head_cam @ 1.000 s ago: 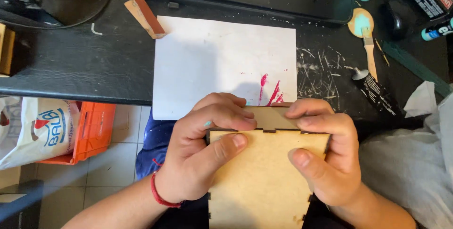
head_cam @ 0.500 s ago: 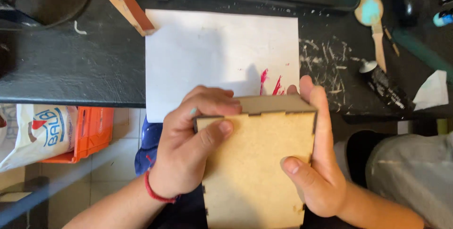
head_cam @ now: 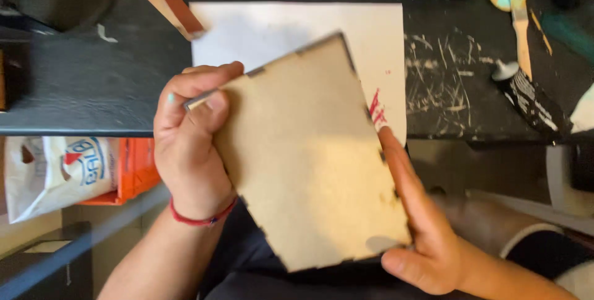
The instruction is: Assembling a small wooden box by applying glue to the edges and fitting the panels together.
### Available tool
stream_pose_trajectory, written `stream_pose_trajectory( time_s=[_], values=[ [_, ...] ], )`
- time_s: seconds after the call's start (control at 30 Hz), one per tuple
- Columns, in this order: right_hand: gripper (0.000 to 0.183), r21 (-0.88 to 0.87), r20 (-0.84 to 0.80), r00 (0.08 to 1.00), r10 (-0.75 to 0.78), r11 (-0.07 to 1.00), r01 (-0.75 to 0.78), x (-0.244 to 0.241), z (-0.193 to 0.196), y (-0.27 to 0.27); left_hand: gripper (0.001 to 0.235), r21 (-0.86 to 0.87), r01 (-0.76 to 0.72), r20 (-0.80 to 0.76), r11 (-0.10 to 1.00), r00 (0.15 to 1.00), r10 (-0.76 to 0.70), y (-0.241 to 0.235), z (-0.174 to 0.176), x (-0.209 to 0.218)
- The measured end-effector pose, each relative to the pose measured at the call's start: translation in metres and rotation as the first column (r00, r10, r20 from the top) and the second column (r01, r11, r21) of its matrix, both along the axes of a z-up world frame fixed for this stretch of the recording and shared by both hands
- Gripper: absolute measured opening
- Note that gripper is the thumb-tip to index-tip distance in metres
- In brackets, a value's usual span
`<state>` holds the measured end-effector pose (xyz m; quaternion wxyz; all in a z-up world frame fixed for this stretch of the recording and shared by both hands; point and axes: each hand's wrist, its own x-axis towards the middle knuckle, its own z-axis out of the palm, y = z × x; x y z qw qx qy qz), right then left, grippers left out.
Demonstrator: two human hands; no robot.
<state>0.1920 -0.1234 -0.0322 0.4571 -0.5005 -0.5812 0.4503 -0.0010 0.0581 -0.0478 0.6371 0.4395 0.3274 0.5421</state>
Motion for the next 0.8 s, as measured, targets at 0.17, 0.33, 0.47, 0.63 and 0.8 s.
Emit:
stream_pose_trajectory(
  time_s=[0.17,0.33,0.47,0.63,0.8],
  values=[
    [0.065,0.253,0.126,0.843,-0.523,0.839,0.482,-0.011,-0.007,0.033,0.017,-0.142,-0.211,0.279,0.967,0.929,0.244,0.010,-0.010,0.017],
    [0.073,0.139,-0.410,0.653,-0.637,0.664,0.735,-0.020,0.019,0.070,0.018,0.096,-0.270,0.444,0.958,0.873,0.201,-0.004,-0.010,0.032],
    [0.039,0.269,-0.445,0.727,-0.524,0.696,0.666,0.008,0.023,0.070,0.018,0.206,-0.104,0.452,0.973,0.892,0.000,0.004,-0.002,0.015],
    [0.034,0.520,0.007,0.904,-0.428,0.774,0.362,0.052,0.022,0.064,0.069,0.407,0.345,-0.132,0.845,0.938,-0.320,0.021,0.020,-0.012],
    [0.021,0.541,0.175,0.946,-0.272,0.829,0.139,0.086,-0.008,0.093,0.106,0.345,0.451,-0.437,0.823,0.853,-0.285,0.044,-0.003,-0.004]
  ],
)
